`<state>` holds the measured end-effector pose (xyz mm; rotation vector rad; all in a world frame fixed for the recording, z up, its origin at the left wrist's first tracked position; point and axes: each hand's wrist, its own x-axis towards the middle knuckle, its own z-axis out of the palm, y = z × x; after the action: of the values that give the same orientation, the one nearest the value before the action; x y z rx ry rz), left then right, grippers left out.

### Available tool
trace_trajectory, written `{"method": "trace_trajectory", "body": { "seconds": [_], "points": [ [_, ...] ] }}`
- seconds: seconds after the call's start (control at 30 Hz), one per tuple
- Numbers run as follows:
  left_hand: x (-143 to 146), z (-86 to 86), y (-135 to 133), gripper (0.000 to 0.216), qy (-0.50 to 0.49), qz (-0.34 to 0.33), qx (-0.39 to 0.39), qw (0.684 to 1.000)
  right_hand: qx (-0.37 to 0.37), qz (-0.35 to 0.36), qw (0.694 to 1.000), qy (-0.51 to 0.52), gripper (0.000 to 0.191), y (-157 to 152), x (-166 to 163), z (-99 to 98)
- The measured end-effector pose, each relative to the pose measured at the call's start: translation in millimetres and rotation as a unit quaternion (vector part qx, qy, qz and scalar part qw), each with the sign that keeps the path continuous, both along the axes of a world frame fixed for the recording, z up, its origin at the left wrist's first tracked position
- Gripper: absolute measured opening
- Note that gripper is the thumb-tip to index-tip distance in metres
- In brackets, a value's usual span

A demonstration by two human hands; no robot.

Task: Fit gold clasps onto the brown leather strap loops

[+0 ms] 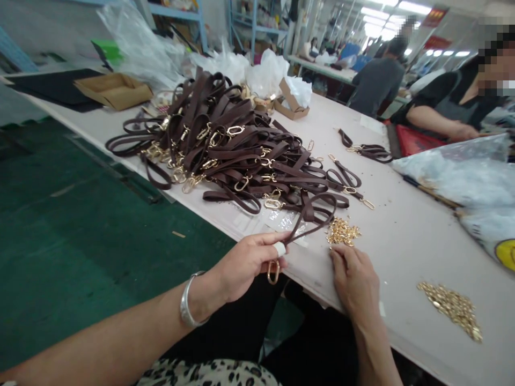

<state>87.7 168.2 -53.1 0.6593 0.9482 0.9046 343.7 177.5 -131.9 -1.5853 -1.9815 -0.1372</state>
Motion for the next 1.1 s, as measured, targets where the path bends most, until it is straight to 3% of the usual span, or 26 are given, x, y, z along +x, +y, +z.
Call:
{"method": "trace_trajectory", "body": {
  "seconds": [0.17, 0.33, 0.57, 0.87, 1.1],
  "points": [
    [-0.8, -8.0, -6.4, 0.036, 0.015, -0.050, 0.035, 0.998, 0.003, -0.017, 1.000, 0.002, 0.023, 2.1, -2.1, 1.9],
    [-1.6, -13.9, -12.3, 0.038, 0.057, -0.027, -0.003, 0.998, -0.010, -0.019, 1.000, 0.000, 0.020, 9.4, -4.6, 5.3],
    [-6.2, -14.7, -17.7, 0.027, 0.059, -0.013, 0.029, 0.998, 0.039, 0.051, 0.994, -0.085, 0.021, 7.0, -6.3, -0.5],
    [0.1, -21.2, -20.7, 0.027, 0.062, -0.028, 0.027, 0.997, 0.048, 0.011, 0.999, -0.008, 0.021, 0.8, -0.6, -3.5],
    [-0.2, -20.1, -22.7, 0.029, 0.056, -0.020, 0.011, 0.998, 0.019, 0.064, 0.997, -0.030, 0.022, -2.4, 0.2, 3.0]
  ]
}}
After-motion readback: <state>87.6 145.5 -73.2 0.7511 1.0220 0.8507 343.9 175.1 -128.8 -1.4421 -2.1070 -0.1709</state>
